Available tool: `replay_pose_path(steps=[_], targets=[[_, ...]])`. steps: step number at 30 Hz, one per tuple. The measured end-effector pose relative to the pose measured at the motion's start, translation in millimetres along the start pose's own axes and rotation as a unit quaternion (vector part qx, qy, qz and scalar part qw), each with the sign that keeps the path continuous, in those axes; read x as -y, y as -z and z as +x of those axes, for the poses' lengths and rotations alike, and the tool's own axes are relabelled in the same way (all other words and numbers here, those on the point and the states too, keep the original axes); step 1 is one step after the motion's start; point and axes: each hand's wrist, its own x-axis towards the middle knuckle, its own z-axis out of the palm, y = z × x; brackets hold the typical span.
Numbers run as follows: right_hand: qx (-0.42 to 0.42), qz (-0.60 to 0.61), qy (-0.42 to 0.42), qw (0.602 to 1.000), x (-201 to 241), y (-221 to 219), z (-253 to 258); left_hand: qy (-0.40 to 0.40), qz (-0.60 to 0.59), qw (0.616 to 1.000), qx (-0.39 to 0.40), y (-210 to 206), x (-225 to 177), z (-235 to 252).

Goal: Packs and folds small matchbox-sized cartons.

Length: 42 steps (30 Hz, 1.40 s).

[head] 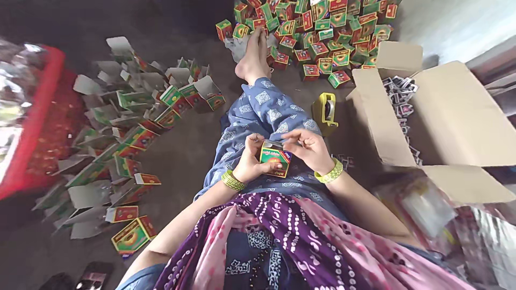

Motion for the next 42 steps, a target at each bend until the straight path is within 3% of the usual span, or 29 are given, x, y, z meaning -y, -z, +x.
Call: replay_pose_path(steps=[6,10,15,21,30,36,40,42], targets=[[0.084,-0.174,0.06,0.979,8.5,4.2,-0.1,0.016,0.014,1.0,0.02,0.2,1.3,-1.2],[0.068,-0.14,0.062,0.986,13.9,6.2,2.7,0.012,0.02,0.999,0.031,-0.4,0.5,-1.2],[0.087,-0.164,-0.003,0.983,12.2,2.8,-1.9,0.002,0.035,0.999,0.029,1.0,1.2,-1.4],[0.074,-0.141,0.03,0.987,12.9,5.2,-0.4,-0.004,0.046,0.998,0.042,0.0,0.4,-1.6],[0.186,-0.225,0.035,0.956,15.9,10.6,0.8,0.008,0.047,0.998,0.028,0.5,2.8,-2.3],[0.082,-0.321,0.135,0.934,-1.1,-4.4,-20.9,0.031,0.027,0.999,-0.036,-0.2,2.2,-2.4],[0.085,-0.231,0.066,0.967,-4.5,7.5,-20.2,0.027,0.064,0.998,-0.001,-1.3,1.4,-3.2],[0.034,-0.217,-0.002,0.976,-12.4,29.3,-13.9,0.048,0.068,0.996,-0.006,-1.7,-1.3,-2.3]])
